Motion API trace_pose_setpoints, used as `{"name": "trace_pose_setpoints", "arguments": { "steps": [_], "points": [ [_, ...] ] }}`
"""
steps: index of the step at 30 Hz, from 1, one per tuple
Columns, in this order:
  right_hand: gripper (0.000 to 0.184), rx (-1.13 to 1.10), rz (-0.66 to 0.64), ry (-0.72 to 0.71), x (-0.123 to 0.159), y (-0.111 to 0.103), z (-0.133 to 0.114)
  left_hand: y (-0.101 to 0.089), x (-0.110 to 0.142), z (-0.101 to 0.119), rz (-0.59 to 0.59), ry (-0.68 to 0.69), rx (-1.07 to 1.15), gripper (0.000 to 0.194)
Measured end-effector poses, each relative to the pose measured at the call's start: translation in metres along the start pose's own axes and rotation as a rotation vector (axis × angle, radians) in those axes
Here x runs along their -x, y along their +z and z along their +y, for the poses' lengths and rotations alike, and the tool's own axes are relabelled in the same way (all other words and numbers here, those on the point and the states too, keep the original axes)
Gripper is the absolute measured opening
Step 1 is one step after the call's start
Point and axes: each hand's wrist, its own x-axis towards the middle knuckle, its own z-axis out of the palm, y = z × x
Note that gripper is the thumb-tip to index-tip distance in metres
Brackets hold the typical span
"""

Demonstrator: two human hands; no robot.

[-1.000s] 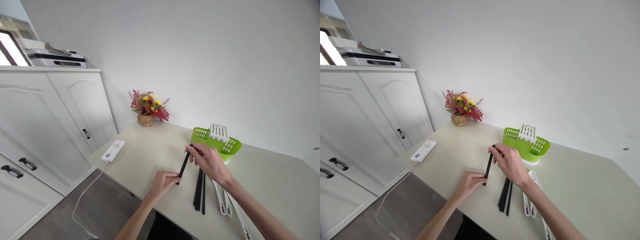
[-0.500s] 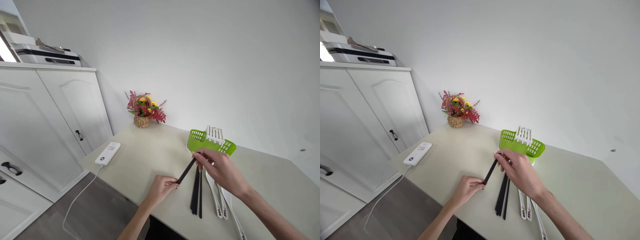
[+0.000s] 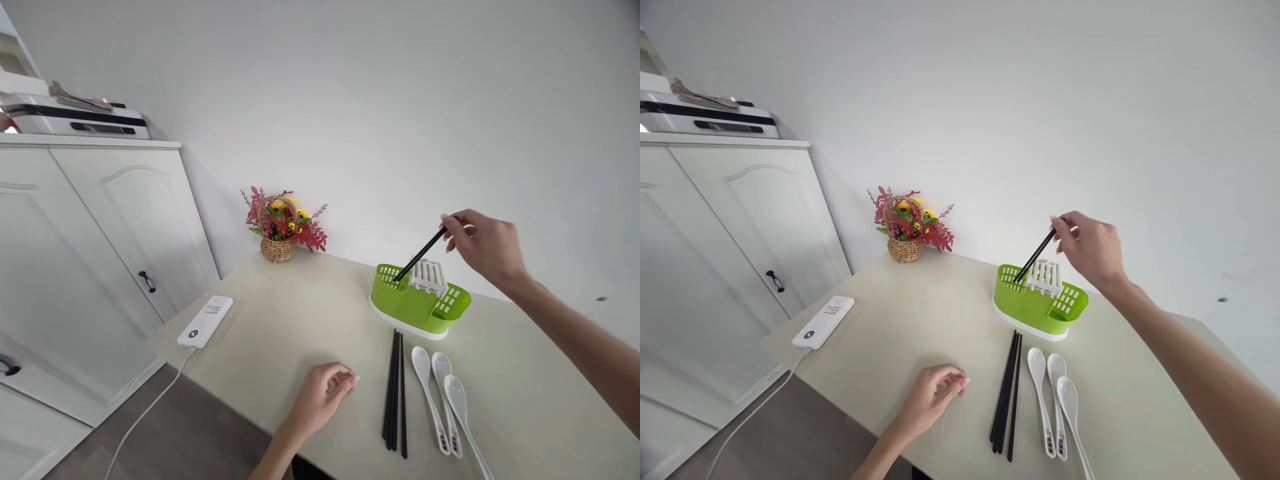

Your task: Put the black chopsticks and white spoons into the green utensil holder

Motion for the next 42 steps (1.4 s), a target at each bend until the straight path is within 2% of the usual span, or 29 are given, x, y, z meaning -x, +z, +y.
{"name": "trace_pose_setpoints", "arguments": {
  "steps": [4,7,10,15,18,20,23,25,28,32,42],
  "points": [
    [0.036,0.073,-0.119,0.073,-0.013,0.045,0.032,-0.001,-0.001,0.004,-0.003,-0.020,-0.015,0.041],
    [0.038,0.080,-0.245,0.096,-0.022,0.070,0.050,-0.001,-0.002,0.005,0.005,-0.045,-0.024,0.043],
    [0.037,0.046,-0.349,0.096,-0.030,0.088,0.064,0.000,-0.003,0.005,0.018,-0.056,-0.026,0.042],
    [0.041,0.040,-0.417,0.113,-0.047,0.104,0.082,0.002,-0.004,0.004,0.036,-0.075,-0.040,0.043],
    [0.045,0.102,-0.414,0.162,-0.055,0.107,0.089,0.002,-0.005,0.005,0.037,-0.087,-0.058,0.044],
    [0.056,0.150,-0.392,0.186,-0.053,0.108,0.089,0.002,-0.006,0.005,0.036,-0.087,-0.073,0.046],
    [0.082,0.233,-0.396,0.170,-0.035,0.110,0.085,0.002,-0.007,0.004,0.045,-0.081,-0.095,0.046],
    [0.088,0.280,-0.458,0.147,-0.017,0.111,0.081,0.002,-0.007,0.004,0.047,-0.081,-0.109,0.047],
    [0.079,0.301,-0.566,0.125,0.008,0.112,0.076,0.003,-0.007,0.004,0.035,-0.077,-0.107,0.046],
    [0.068,0.315,-0.583,0.110,0.026,0.107,0.074,0.002,-0.006,0.007,0.013,-0.057,-0.083,0.046],
    [0.072,0.361,-0.617,0.124,0.047,0.072,0.076,0.004,-0.003,0.005,0.017,-0.026,-0.069,0.043]
  ]
}}
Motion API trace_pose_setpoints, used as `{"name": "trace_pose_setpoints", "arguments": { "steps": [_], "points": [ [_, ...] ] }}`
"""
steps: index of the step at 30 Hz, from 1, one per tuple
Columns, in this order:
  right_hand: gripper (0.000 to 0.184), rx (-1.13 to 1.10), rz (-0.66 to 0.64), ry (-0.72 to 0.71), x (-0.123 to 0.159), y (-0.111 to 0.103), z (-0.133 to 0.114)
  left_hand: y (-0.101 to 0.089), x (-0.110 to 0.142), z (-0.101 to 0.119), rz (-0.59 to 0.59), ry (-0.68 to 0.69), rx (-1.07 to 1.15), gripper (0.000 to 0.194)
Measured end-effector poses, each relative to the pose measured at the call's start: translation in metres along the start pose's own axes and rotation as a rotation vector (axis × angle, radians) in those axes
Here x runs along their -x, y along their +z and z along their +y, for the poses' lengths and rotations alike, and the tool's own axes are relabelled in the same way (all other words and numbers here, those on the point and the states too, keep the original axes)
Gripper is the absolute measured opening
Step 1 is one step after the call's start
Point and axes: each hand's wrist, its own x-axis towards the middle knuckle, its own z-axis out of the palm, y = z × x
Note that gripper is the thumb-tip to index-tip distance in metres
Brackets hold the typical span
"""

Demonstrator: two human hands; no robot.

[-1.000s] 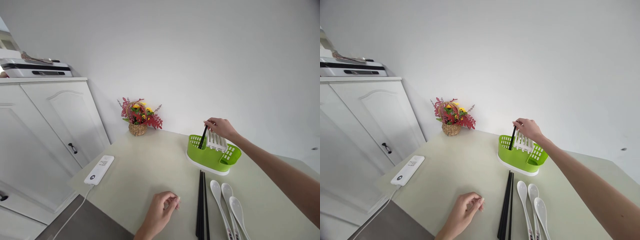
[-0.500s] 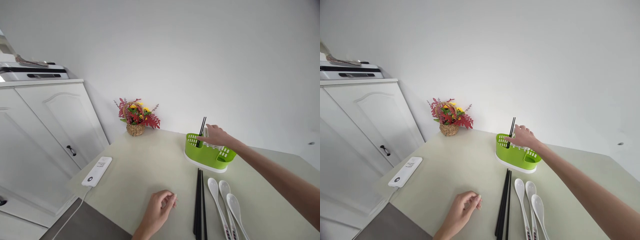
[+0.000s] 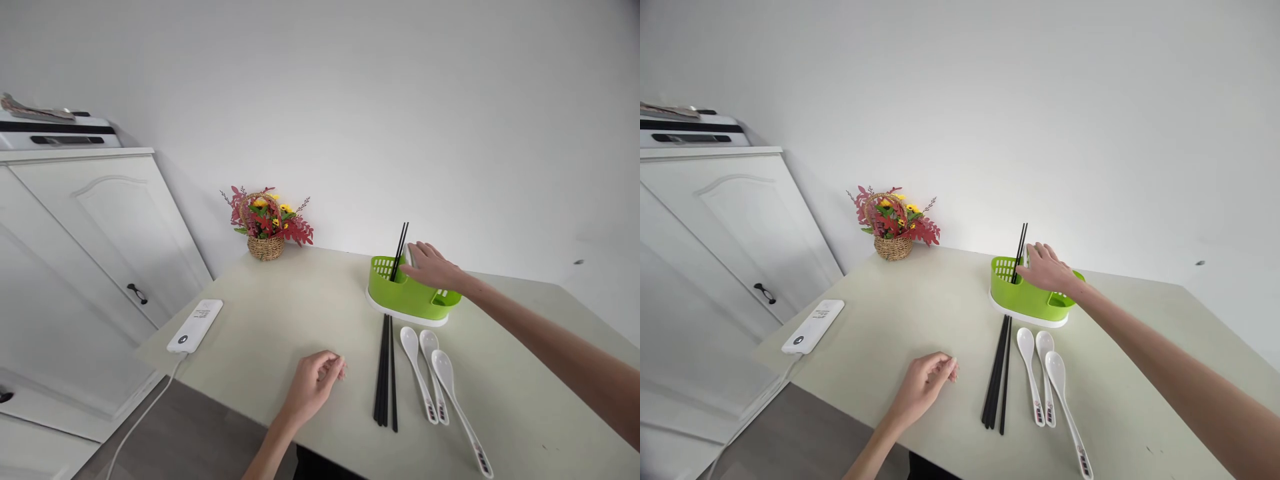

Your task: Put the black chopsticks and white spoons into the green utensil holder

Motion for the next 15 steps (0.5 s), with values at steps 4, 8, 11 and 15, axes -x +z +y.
{"name": "trace_pose_setpoints", "arguments": {
  "steps": [4,8,11,15],
  "points": [
    [0.073,-0.010,0.013,-0.026,0.010,-0.005,0.004,0.001,0.000,-0.001,-0.006,0.012,-0.005,0.042],
    [0.080,-0.060,0.037,-0.014,0.030,-0.015,0.000,0.001,-0.001,0.000,0.002,0.022,-0.012,0.041],
    [0.079,-0.141,0.168,-0.054,0.064,-0.023,-0.006,0.001,-0.001,0.000,-0.004,0.026,-0.036,0.041],
    [0.051,-0.253,0.347,-0.201,0.135,-0.017,-0.007,0.003,0.000,0.000,-0.019,0.060,-0.154,0.039]
  ]
}}
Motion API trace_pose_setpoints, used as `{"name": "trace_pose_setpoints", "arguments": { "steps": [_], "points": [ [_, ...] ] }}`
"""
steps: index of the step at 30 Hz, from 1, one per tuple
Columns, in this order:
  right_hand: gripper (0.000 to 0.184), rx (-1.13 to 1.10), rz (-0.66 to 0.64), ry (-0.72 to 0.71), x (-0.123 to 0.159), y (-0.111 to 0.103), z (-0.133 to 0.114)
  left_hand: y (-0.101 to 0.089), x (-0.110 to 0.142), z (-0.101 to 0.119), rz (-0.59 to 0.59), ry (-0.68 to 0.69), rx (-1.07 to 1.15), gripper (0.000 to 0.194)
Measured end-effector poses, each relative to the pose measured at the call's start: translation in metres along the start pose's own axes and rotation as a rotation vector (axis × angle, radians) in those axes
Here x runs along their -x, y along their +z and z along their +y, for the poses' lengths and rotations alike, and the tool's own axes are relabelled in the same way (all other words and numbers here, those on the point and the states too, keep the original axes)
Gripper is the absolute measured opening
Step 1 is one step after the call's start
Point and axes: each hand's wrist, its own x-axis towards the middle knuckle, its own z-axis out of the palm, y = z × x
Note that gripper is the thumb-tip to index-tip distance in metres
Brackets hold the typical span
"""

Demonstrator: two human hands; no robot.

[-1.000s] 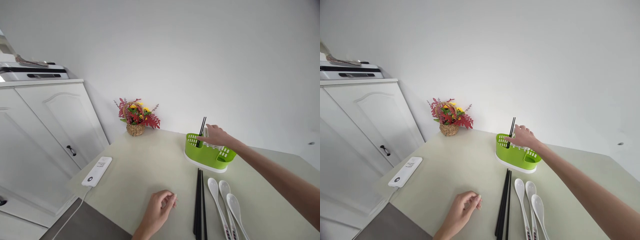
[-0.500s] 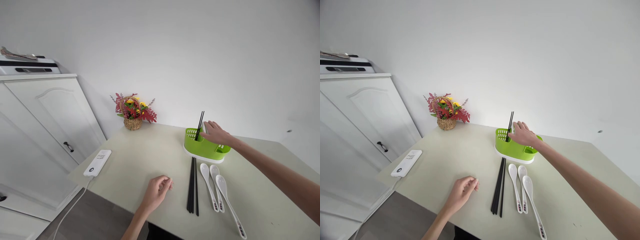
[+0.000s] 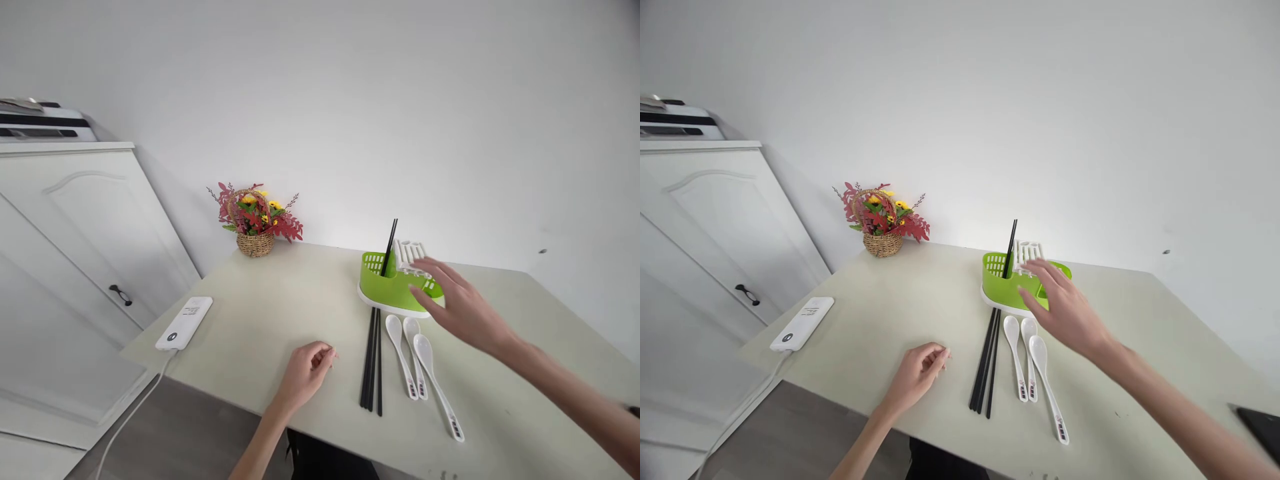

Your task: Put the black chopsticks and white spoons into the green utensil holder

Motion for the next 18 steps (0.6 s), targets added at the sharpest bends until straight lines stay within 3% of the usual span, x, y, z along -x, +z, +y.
{"name": "trace_pose_setpoints", "arguments": {
  "steps": [4,9,13,18],
  "points": [
    [0.038,-0.124,0.008,0.193,0.078,0.011,0.007,0.018,0.000,0.003,0.027,0.059,-0.208,0.031],
    [0.043,-0.282,0.062,0.579,0.147,0.052,0.038,0.056,-0.007,0.011,0.122,0.129,-0.442,0.023],
    [0.049,-0.409,0.082,0.756,0.173,0.076,0.051,0.072,-0.011,0.014,0.157,0.181,-0.542,0.023],
    [0.048,-0.449,0.129,0.813,0.183,0.084,0.045,0.068,-0.010,0.015,0.142,0.162,-0.569,0.020]
  ]
}}
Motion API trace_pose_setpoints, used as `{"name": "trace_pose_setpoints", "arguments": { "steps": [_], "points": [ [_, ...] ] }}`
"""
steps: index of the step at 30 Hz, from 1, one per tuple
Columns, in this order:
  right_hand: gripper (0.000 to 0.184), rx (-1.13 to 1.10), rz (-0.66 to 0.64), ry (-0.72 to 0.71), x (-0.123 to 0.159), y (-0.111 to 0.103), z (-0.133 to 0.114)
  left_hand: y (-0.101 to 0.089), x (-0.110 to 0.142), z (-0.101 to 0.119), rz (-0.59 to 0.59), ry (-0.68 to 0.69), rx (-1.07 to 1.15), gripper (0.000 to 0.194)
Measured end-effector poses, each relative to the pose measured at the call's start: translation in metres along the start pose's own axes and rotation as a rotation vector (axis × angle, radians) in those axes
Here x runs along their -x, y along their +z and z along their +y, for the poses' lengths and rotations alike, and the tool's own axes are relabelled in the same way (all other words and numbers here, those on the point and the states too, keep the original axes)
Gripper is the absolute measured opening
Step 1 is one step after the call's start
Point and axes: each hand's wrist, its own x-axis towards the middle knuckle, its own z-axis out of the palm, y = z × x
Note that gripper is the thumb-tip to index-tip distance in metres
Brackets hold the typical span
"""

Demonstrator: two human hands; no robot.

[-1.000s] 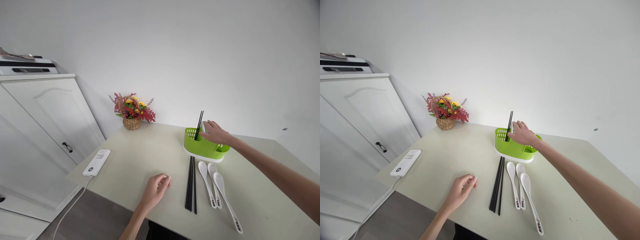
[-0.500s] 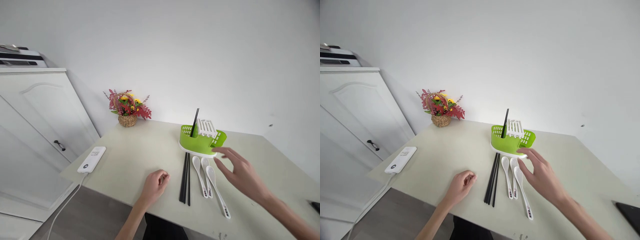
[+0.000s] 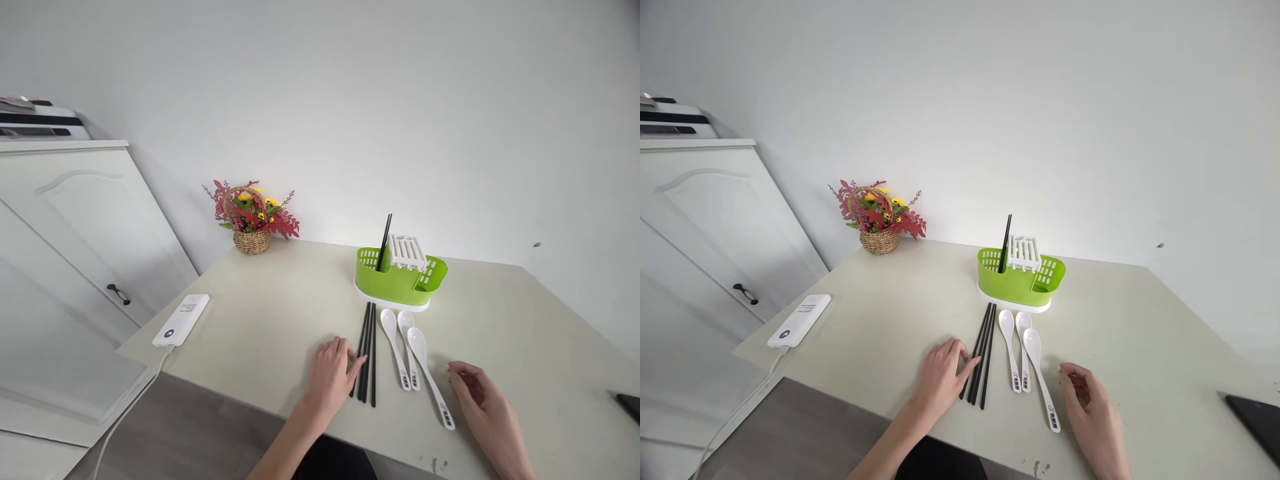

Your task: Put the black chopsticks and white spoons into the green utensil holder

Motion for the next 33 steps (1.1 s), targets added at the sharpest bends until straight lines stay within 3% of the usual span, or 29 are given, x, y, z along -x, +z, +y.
{"name": "trace_pose_setpoints", "arguments": {
  "steps": [6,15,26,33],
  "points": [
    [0.046,-0.025,-0.006,0.004,0.003,0.000,-0.006,-0.010,-0.008,-0.001,-0.125,-0.075,0.024,0.022],
    [0.043,0.005,-0.009,-0.016,0.004,-0.003,-0.011,-0.005,-0.012,0.008,-0.138,-0.052,-0.061,0.020],
    [0.045,-0.017,-0.014,-0.027,0.004,-0.001,-0.007,-0.047,-0.036,-0.007,-0.364,-0.117,-0.373,0.010],
    [0.042,-0.017,-0.006,-0.056,0.005,-0.001,-0.010,-0.038,-0.047,0.013,-0.386,-0.047,-0.412,0.015]
  ]
}}
